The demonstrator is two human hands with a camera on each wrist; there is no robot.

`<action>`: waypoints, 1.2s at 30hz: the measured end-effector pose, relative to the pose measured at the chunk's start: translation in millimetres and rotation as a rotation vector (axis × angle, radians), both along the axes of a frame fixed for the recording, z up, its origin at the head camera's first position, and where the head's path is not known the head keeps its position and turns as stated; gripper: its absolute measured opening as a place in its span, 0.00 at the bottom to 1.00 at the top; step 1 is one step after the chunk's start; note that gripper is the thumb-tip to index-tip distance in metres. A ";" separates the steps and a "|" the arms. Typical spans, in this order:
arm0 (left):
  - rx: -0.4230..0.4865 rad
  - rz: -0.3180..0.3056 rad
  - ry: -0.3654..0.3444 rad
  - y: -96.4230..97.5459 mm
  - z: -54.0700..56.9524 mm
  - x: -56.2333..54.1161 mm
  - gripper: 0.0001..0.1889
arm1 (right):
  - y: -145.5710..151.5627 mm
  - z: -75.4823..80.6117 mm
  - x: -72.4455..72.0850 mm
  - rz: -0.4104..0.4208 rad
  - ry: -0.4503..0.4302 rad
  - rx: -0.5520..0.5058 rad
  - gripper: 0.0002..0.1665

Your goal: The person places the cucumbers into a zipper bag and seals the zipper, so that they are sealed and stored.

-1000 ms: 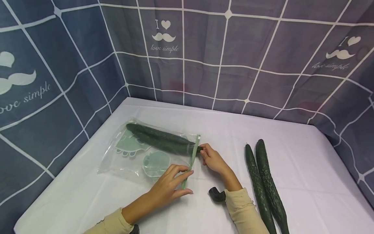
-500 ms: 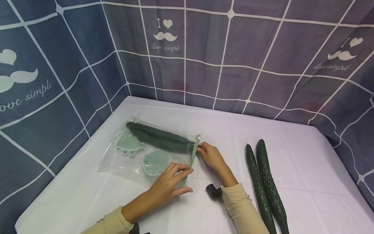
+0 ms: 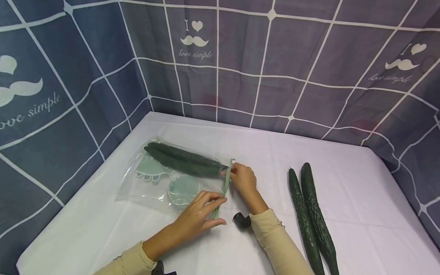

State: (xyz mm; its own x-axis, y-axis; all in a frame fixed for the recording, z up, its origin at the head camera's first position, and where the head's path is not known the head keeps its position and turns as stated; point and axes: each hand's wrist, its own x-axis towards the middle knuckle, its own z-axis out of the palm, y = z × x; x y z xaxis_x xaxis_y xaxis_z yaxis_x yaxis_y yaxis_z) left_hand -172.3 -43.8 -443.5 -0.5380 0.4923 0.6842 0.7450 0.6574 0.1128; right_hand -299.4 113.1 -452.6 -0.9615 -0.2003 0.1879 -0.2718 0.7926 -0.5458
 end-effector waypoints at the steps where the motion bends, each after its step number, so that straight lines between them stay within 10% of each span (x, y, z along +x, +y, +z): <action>1: 0.001 -0.002 -0.004 0.1 -0.2 -0.1 0.29 | -0.6 -0.2 0.1 -0.009 -0.007 0.002 0.18; 15: 0.011 0.003 -0.037 1.7 0.2 0.6 0.29 | 17.9 -0.8 10.8 0.127 -0.081 -0.063 0.15; 36: 0.042 -0.044 -0.058 1.8 -4.2 -1.6 0.30 | 82.8 11.8 47.0 -0.003 -0.219 0.006 0.25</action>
